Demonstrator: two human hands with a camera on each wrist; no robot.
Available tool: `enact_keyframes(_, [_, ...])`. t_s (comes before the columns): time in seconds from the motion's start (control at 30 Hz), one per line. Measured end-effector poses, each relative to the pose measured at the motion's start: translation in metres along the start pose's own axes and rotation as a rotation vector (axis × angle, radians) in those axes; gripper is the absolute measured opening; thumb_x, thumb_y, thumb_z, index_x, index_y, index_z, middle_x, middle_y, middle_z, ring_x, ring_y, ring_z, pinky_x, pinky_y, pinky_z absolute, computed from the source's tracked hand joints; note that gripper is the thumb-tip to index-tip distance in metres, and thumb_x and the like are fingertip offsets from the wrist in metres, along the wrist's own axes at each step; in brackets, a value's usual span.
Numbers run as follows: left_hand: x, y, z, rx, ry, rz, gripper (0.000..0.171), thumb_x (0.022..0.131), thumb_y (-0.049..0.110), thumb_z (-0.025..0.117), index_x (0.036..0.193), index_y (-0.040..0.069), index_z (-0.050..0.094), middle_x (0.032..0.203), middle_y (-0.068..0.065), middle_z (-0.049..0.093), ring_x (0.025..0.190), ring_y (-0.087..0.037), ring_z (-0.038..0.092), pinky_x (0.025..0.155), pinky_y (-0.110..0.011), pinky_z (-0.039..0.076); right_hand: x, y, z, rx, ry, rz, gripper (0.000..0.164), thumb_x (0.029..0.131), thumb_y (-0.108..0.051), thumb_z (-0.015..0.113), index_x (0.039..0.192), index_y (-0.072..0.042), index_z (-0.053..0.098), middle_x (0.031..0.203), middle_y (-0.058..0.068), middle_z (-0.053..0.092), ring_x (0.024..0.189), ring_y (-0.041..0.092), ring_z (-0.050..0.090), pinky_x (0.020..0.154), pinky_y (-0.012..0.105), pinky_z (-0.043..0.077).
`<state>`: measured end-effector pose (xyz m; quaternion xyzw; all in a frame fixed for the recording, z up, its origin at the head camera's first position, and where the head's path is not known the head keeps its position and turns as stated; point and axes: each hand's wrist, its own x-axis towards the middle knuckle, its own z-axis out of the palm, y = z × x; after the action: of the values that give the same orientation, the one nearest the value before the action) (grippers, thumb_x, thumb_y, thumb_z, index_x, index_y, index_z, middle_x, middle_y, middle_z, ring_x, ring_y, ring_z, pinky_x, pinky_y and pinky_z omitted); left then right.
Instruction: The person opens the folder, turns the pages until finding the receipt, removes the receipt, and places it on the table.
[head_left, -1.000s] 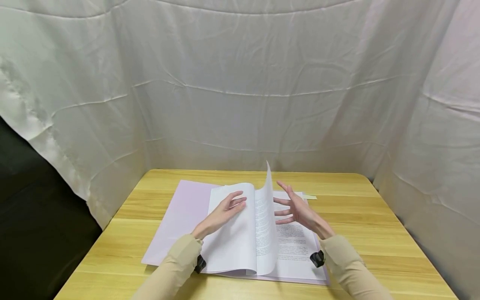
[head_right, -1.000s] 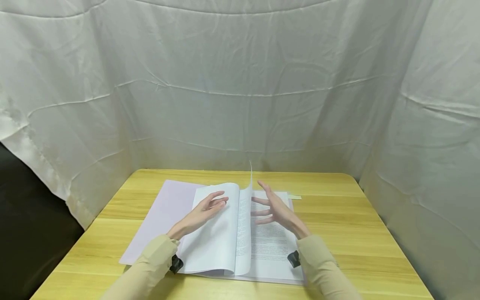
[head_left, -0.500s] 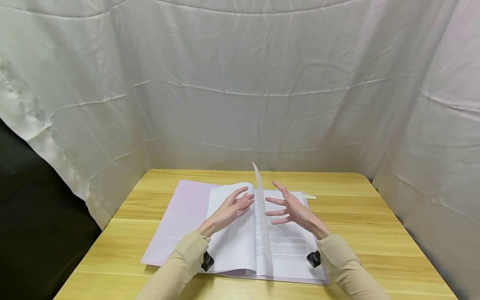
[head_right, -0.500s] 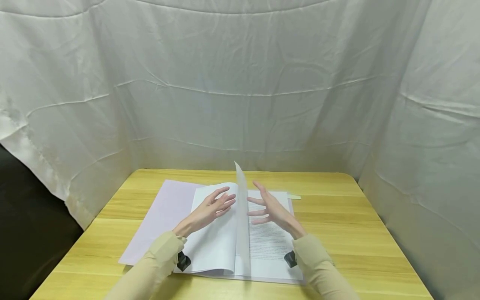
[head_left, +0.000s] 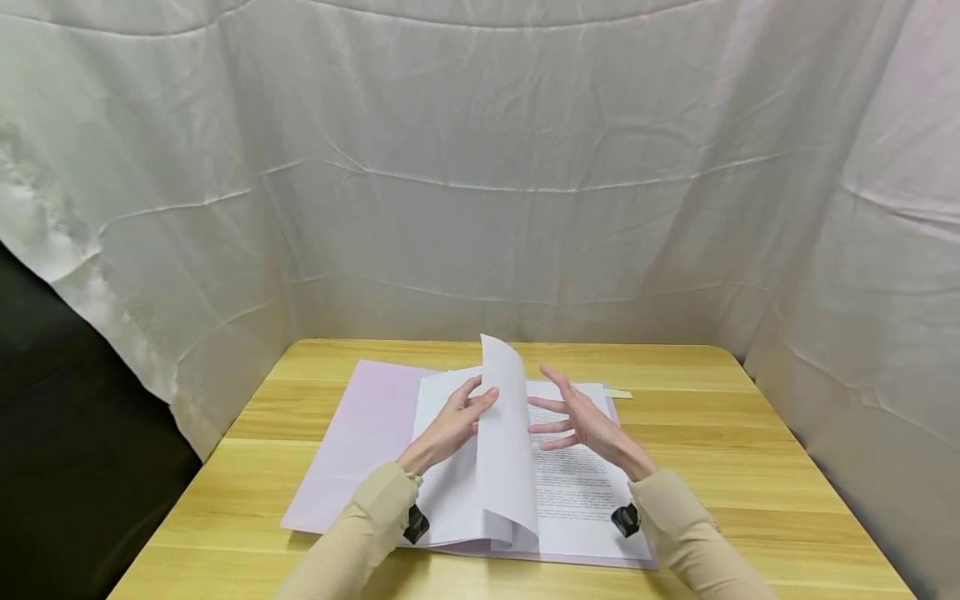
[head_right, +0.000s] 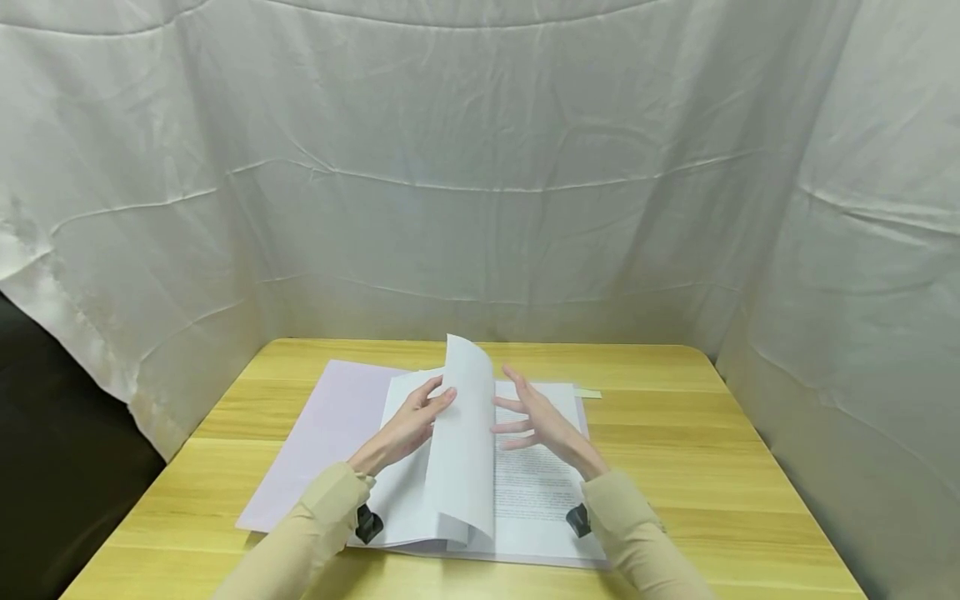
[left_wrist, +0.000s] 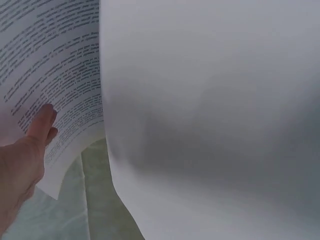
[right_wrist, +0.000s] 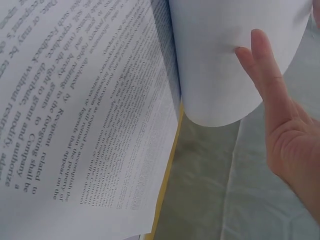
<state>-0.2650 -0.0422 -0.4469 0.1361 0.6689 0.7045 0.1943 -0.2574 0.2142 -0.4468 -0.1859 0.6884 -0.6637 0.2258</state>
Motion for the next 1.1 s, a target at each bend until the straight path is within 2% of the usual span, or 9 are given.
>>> enact_keyframes(0.17, [0.000,-0.003,-0.002,0.012,0.044,0.017,0.062,0.104,0.016,0.053,0.155,-0.001,0.023,0.137,-0.034,0.055,0.101,-0.017,0.069,0.087,-0.036,0.061,0.000,0.004,0.000,-0.032,0.008,0.012,0.059,0.110,-0.049,0.015,0.163,-0.027,0.005,0.163,0.028,0.026,0.126,0.047,0.059,0.093,0.062,0.054])
enact_keyframes(0.33, [-0.001,-0.007,-0.006,0.074,0.152,0.010,0.059,0.097,0.005,0.060,0.149,-0.003,0.035,0.126,-0.033,0.063,0.088,-0.016,0.071,0.078,-0.036,0.063,0.000,0.009,-0.003,-0.097,0.021,0.011,0.057,0.111,-0.045,0.017,0.163,-0.023,0.014,0.161,0.026,0.032,0.127,0.048,0.058,0.092,0.054,0.059])
enact_keyframes(0.53, [-0.003,-0.014,-0.016,0.137,0.288,-0.023,0.070,0.088,0.001,0.069,0.149,-0.004,0.034,0.129,-0.034,0.061,0.096,-0.026,0.070,0.081,-0.040,0.062,-0.001,0.015,-0.010,-0.169,0.053,0.002,0.057,0.111,-0.042,0.024,0.160,-0.012,0.023,0.156,0.032,0.038,0.125,0.051,0.058,0.090,0.050,0.060])
enact_keyframes(0.73, [-0.007,-0.018,-0.027,0.229,0.366,-0.079,0.072,0.089,0.009,0.072,0.150,-0.002,0.034,0.136,-0.034,0.056,0.111,-0.039,0.066,0.091,-0.046,0.058,-0.005,0.023,-0.019,-0.189,0.074,0.012,0.056,0.111,-0.037,0.030,0.158,-0.006,0.026,0.152,0.035,0.041,0.123,0.049,0.060,0.092,0.051,0.059])
enact_keyframes(0.83, [-0.007,-0.019,-0.032,0.252,0.378,-0.095,0.071,0.091,0.012,0.072,0.149,-0.002,0.035,0.137,-0.034,0.055,0.115,-0.041,0.065,0.093,-0.047,0.057,-0.006,0.027,-0.024,-0.205,0.083,0.023,0.057,0.111,-0.036,0.031,0.158,-0.003,0.025,0.151,0.035,0.042,0.122,0.048,0.060,0.093,0.050,0.059])
enact_keyframes(1.1, [-0.012,-0.025,-0.050,0.320,0.346,-0.120,0.069,0.092,0.017,0.072,0.147,-0.005,0.037,0.134,-0.033,0.058,0.114,-0.040,0.064,0.095,-0.048,0.054,-0.009,0.035,-0.038,-0.308,0.146,0.052,0.061,0.110,-0.038,0.035,0.155,0.003,0.028,0.146,0.036,0.047,0.119,0.044,0.064,0.095,0.047,0.058])
